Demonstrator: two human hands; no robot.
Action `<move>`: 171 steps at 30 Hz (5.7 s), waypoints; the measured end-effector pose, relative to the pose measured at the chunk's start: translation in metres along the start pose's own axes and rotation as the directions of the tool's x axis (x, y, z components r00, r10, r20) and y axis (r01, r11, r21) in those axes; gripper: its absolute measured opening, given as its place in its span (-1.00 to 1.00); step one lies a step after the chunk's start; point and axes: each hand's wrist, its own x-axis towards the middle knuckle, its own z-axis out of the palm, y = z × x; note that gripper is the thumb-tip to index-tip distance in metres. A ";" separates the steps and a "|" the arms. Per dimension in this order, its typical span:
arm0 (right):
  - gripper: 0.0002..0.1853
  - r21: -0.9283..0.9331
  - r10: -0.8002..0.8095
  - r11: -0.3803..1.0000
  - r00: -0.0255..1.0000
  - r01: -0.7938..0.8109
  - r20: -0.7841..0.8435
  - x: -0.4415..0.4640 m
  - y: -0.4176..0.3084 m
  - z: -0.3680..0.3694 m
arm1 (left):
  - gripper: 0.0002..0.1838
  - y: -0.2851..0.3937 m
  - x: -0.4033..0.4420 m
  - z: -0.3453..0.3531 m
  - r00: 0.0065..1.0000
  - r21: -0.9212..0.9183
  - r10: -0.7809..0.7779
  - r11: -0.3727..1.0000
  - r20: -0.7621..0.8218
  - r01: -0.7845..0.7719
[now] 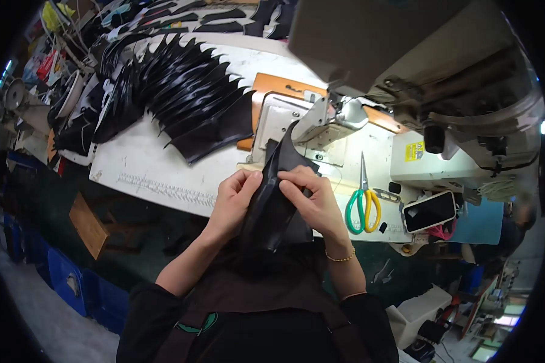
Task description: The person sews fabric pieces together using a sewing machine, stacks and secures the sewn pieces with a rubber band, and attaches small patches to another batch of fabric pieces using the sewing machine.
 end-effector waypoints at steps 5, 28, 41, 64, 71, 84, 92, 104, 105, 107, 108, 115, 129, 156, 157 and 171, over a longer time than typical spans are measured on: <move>-0.89 -0.375 -0.184 0.922 0.962 0.098 -0.201 0.016 -0.023 -0.025 | -0.69 0.040 0.017 0.048 0.987 0.046 0.142 0.988 0.074 -0.145; -0.90 0.764 0.160 0.643 0.966 0.054 -0.203 0.030 -0.002 -0.037 | -0.80 0.053 0.057 0.082 0.916 0.157 0.396 0.911 -0.071 -0.381; -0.66 0.162 -0.096 -0.977 0.962 -0.141 0.257 0.053 0.040 -0.076 | -0.86 0.071 0.077 0.098 0.892 0.308 0.452 0.846 0.016 -0.435; -0.57 -0.676 -0.500 -0.658 0.864 -0.331 0.064 0.055 0.056 -0.077 | -0.95 0.062 0.097 0.086 0.807 0.132 0.589 0.797 0.043 -0.589; -0.59 -0.041 -0.039 -0.999 0.985 -0.032 0.165 0.057 0.033 -0.073 | -0.96 0.060 0.097 0.088 0.833 0.080 0.553 0.830 0.018 -0.553; -0.71 -0.983 -0.731 0.081 0.661 -0.162 -0.169 0.062 0.028 -0.070 | -0.89 0.060 0.093 0.089 0.829 0.156 0.559 0.820 -0.016 -0.550; -0.77 -0.941 -0.704 0.333 0.649 -0.059 -0.290 0.065 0.052 -0.069 | -0.85 0.060 0.106 0.089 0.850 0.076 0.527 0.847 -0.002 -0.526; -0.80 0.647 0.425 0.742 0.870 -0.175 -0.252 0.008 0.010 -0.034 | -0.81 0.059 0.074 0.036 0.940 -0.038 0.221 0.975 0.259 -0.219; -0.82 0.748 0.418 0.570 0.904 -0.340 0.091 0.000 0.017 -0.027 | -0.81 0.054 0.065 0.024 0.937 -0.029 0.179 0.983 0.301 -0.179; -0.81 0.679 0.440 0.633 0.894 -0.373 0.081 -0.013 0.017 -0.010 | -0.82 0.041 0.047 0.003 0.951 0.068 0.177 0.977 0.251 -0.200; -0.80 0.601 0.451 0.701 0.891 -0.383 0.041 -0.017 0.015 -0.001 | -0.83 0.035 0.037 -0.006 0.956 0.161 0.183 0.962 0.229 -0.222; -0.84 0.296 0.413 0.883 0.903 -0.365 -0.118 -0.027 0.008 0.041 | -0.78 0.023 -0.003 -0.026 0.959 0.708 0.280 0.666 0.051 -0.233; -0.89 -0.782 -0.194 0.623 0.975 0.034 -0.112 -0.049 0.056 0.012 | -0.72 0.009 0.081 -0.068 0.567 0.965 0.813 -0.235 0.133 0.112; -0.92 0.679 0.372 0.734 0.837 -0.001 -0.402 -0.028 0.039 0.018 | -0.62 -0.034 -0.057 -0.016 0.505 0.189 0.654 0.493 0.564 -0.849; -0.93 0.701 0.387 0.713 0.850 -0.029 -0.358 -0.022 0.037 0.016 | -0.62 -0.035 -0.060 -0.008 0.466 0.131 0.516 0.558 0.719 -0.820; -0.89 0.499 0.027 0.813 0.836 0.300 -0.548 -0.048 -0.032 -0.046 | -0.46 -0.078 -0.027 0.008 0.885 0.724 0.222 0.511 0.410 -0.463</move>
